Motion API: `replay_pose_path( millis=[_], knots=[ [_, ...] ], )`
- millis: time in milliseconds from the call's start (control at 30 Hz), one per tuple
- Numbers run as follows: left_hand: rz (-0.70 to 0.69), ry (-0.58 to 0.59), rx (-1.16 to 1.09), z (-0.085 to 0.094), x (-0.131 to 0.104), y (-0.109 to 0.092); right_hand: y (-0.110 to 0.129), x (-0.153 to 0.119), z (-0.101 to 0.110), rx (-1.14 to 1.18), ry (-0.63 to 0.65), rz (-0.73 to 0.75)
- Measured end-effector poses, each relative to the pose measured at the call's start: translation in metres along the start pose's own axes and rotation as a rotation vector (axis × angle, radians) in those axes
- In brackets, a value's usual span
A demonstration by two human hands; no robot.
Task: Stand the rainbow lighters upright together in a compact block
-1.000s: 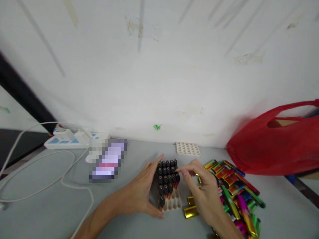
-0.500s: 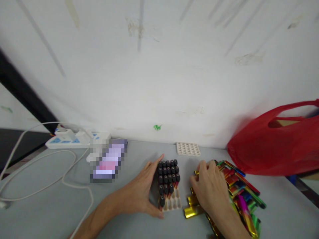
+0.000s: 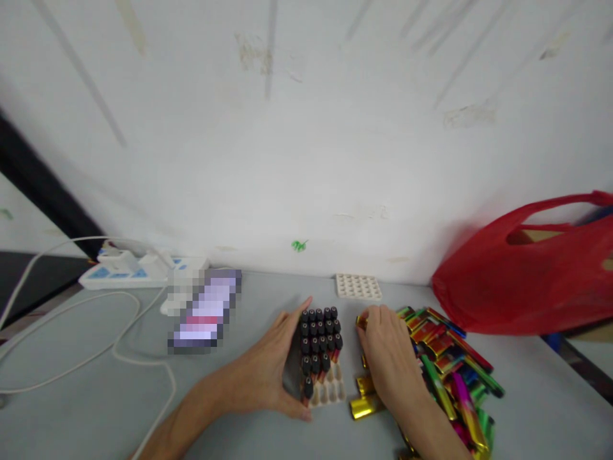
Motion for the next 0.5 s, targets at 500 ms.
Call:
replay_pose_path(
  millis=[500],
  knots=[
    [-0.04, -0.005, -0.119, 0.0, 0.001, 0.0, -0.009, 0.01, 0.018, 1.871, -0.575, -0.665]
  ],
)
Point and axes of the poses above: each hand's wrist, its own x-axis towards the middle knuckle, its own z-axis out of the back of the hand, y = z × x, the point moved 3 cm from there along x, towards the middle knuckle, and after that the axes turned 14 degrees about z, right-handed, at the moved point
